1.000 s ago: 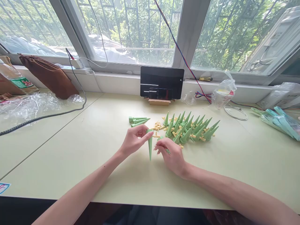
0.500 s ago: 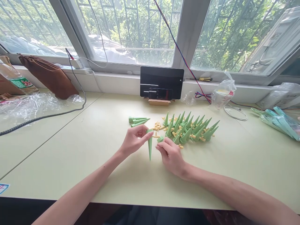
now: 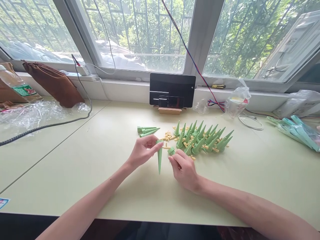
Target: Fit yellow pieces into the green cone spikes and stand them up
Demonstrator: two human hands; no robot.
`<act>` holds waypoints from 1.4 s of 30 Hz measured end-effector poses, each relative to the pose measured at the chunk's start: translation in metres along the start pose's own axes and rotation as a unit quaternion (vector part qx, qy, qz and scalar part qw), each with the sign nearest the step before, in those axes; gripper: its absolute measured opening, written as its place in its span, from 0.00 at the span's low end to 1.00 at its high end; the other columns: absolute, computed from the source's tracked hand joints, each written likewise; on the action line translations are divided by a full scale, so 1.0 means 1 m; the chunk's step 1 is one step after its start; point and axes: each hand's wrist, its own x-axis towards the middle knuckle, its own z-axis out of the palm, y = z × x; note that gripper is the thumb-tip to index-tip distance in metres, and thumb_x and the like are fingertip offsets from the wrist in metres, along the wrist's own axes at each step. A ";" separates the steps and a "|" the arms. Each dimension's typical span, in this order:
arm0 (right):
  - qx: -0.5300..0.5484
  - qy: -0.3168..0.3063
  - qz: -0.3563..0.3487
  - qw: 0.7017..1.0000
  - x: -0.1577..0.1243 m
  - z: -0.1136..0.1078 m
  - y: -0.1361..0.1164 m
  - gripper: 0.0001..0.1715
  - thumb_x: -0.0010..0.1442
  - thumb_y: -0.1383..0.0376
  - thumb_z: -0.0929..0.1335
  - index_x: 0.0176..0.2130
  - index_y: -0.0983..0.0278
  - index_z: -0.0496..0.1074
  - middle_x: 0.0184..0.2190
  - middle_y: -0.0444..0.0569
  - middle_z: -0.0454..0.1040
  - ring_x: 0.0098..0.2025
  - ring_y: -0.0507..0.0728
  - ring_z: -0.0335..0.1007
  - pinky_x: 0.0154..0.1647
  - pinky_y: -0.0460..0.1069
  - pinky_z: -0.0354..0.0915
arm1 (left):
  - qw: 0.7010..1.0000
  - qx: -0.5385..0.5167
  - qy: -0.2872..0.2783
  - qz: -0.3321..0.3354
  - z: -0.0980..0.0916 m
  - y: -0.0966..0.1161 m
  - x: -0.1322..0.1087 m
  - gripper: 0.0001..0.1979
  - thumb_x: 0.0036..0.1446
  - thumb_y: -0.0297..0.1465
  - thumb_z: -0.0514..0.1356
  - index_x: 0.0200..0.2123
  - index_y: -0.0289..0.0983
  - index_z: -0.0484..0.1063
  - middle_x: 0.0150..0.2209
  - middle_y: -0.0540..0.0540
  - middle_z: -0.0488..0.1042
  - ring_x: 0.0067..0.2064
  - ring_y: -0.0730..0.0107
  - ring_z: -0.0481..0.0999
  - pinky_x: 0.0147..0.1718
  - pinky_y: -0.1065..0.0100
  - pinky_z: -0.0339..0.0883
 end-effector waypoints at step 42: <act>0.046 0.000 0.020 0.999 -0.003 0.005 0.000 0.13 0.69 0.67 0.64 0.53 0.60 0.64 0.36 0.47 0.71 0.29 0.51 0.69 0.30 0.47 0.69 | 0.995 -0.003 -0.094 -0.045 -0.003 -0.001 -0.001 0.15 0.57 0.37 0.65 0.23 0.34 0.69 0.18 0.55 0.61 0.20 0.80 0.60 0.18 0.75 0.52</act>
